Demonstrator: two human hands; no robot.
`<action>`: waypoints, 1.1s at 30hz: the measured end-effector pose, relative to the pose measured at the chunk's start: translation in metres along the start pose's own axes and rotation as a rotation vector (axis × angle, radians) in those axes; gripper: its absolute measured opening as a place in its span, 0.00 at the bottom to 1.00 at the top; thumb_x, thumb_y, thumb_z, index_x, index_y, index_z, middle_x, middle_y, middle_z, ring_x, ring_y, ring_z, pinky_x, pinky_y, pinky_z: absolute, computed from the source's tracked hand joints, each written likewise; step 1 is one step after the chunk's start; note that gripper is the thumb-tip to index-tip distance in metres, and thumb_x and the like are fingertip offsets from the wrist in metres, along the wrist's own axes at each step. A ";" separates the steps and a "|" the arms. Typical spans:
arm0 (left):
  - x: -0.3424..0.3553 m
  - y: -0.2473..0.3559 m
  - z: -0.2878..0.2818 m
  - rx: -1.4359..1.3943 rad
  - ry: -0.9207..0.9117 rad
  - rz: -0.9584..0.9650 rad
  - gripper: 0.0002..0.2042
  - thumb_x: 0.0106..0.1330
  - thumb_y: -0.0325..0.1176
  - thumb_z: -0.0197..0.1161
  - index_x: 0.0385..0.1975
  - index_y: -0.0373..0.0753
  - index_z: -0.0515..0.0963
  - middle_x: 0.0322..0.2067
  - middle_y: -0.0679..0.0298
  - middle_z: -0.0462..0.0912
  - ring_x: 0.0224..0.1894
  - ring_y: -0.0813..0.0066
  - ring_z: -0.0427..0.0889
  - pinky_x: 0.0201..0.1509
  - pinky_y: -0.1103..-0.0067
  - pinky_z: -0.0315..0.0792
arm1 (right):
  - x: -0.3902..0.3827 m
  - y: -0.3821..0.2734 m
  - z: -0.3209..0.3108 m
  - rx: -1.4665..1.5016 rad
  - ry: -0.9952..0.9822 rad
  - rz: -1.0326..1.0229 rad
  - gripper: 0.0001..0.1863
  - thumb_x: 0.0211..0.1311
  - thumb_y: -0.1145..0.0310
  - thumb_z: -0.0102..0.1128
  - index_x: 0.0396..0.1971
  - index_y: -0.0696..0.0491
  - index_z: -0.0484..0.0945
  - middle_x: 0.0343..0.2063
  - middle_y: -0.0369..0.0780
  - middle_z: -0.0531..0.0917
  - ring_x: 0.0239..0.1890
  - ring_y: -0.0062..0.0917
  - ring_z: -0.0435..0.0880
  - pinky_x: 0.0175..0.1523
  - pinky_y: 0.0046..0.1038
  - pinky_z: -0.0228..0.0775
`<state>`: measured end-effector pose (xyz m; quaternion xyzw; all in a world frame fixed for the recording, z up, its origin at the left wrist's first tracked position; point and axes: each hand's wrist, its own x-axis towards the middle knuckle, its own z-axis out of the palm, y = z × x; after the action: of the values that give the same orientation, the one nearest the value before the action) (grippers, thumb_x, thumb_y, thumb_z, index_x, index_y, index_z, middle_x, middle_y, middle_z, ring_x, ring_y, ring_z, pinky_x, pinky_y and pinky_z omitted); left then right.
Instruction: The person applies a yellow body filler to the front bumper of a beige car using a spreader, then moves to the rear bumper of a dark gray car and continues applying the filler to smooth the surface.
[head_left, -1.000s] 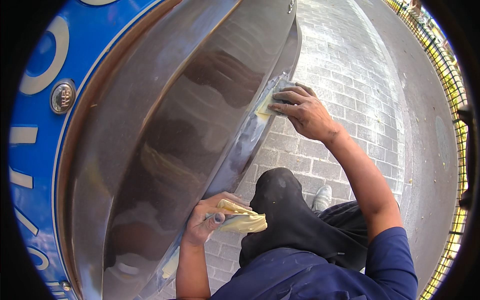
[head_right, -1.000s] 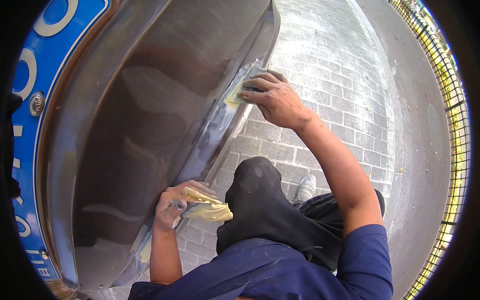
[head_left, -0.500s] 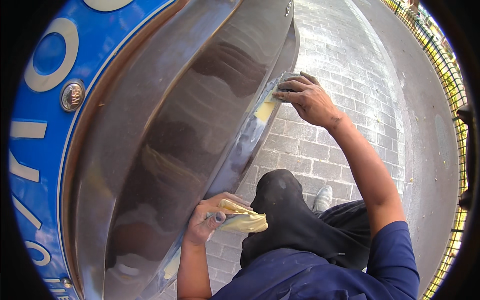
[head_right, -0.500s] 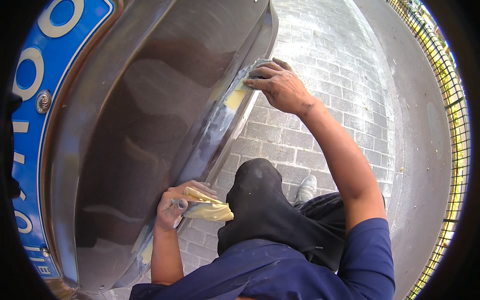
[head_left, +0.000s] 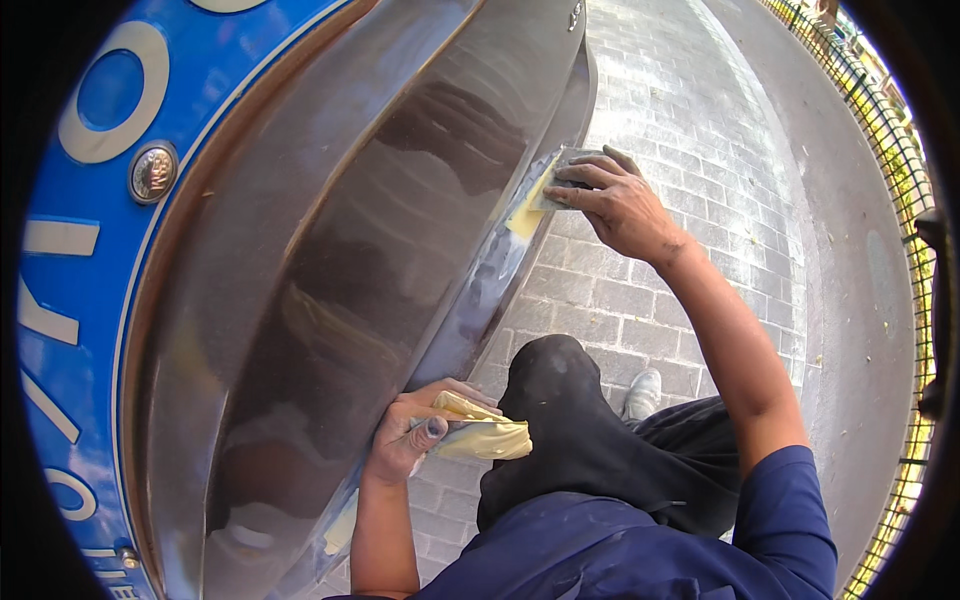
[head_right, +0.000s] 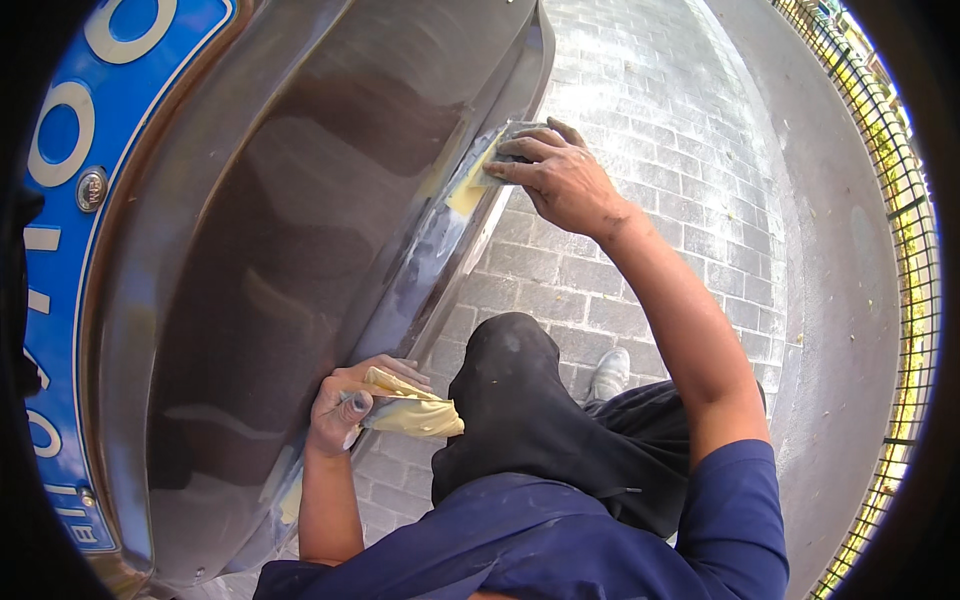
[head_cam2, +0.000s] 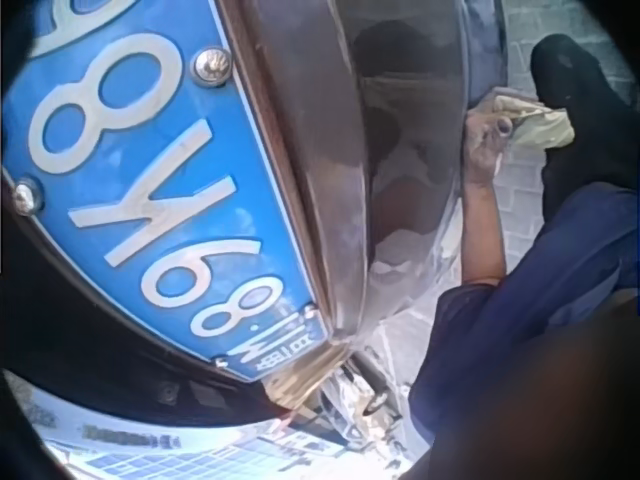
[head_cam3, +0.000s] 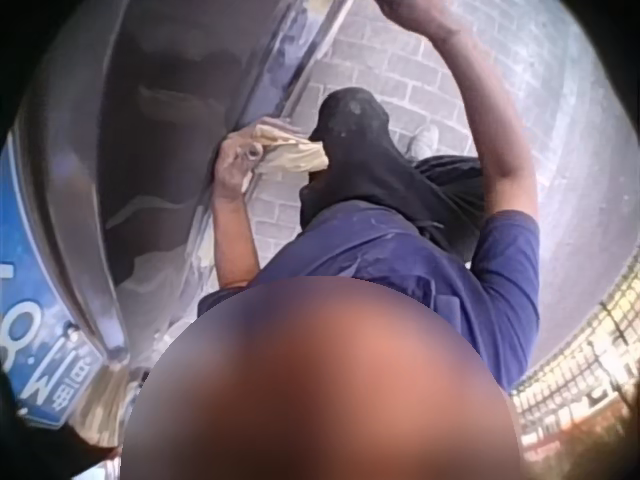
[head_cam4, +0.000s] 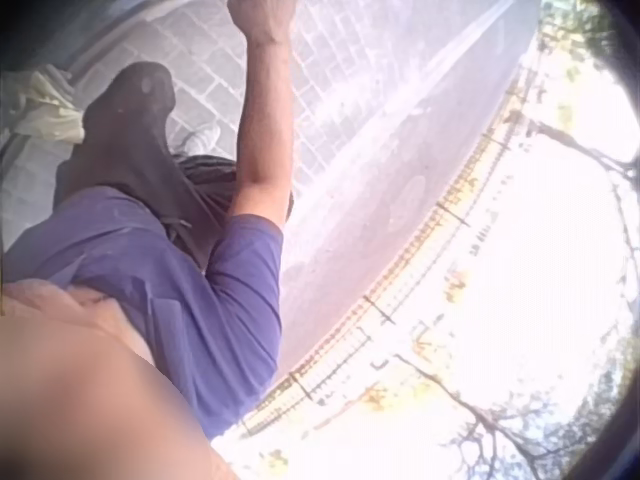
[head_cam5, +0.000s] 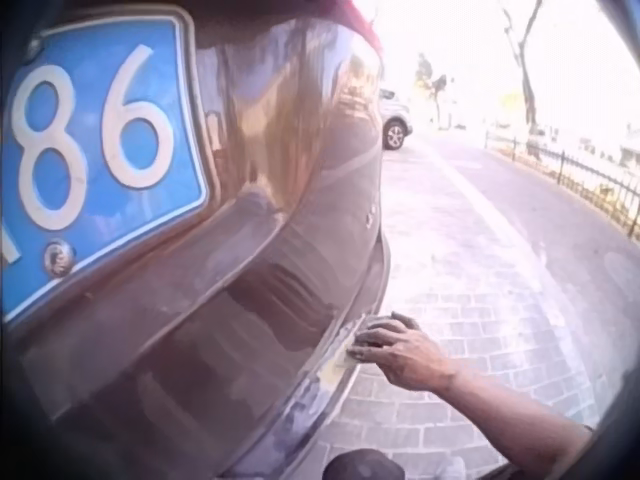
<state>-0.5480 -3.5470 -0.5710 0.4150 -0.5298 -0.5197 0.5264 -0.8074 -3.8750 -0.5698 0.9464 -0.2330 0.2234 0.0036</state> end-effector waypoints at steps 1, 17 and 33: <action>-0.001 -0.001 -0.001 0.001 -0.002 0.012 0.32 0.76 0.58 0.63 0.43 0.24 0.90 0.45 0.33 0.89 0.53 0.40 0.88 0.66 0.54 0.76 | 0.004 -0.001 0.003 -0.017 0.003 -0.012 0.25 0.69 0.75 0.63 0.62 0.34 0.88 0.61 0.35 0.86 0.69 0.33 0.79 0.83 0.51 0.60; -0.001 0.002 -0.005 0.042 -0.054 -0.033 0.38 0.78 0.63 0.59 0.47 0.22 0.88 0.49 0.43 0.89 0.55 0.52 0.88 0.65 0.65 0.76 | -0.023 -0.067 0.002 0.053 -0.010 -0.113 0.33 0.65 0.75 0.67 0.66 0.27 0.84 0.62 0.36 0.82 0.69 0.34 0.78 0.85 0.55 0.57; -0.001 0.002 -0.005 0.033 -0.065 -0.035 0.38 0.79 0.63 0.58 0.47 0.23 0.89 0.50 0.46 0.88 0.55 0.55 0.87 0.62 0.67 0.77 | -0.021 -0.072 -0.002 0.021 0.010 -0.073 0.25 0.66 0.73 0.66 0.60 0.33 0.88 0.61 0.35 0.83 0.69 0.33 0.79 0.83 0.54 0.59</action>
<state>-0.5424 -3.5461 -0.5692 0.4157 -0.5480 -0.5330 0.4928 -0.7926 -3.8011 -0.5700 0.9532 -0.1959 0.2304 0.0028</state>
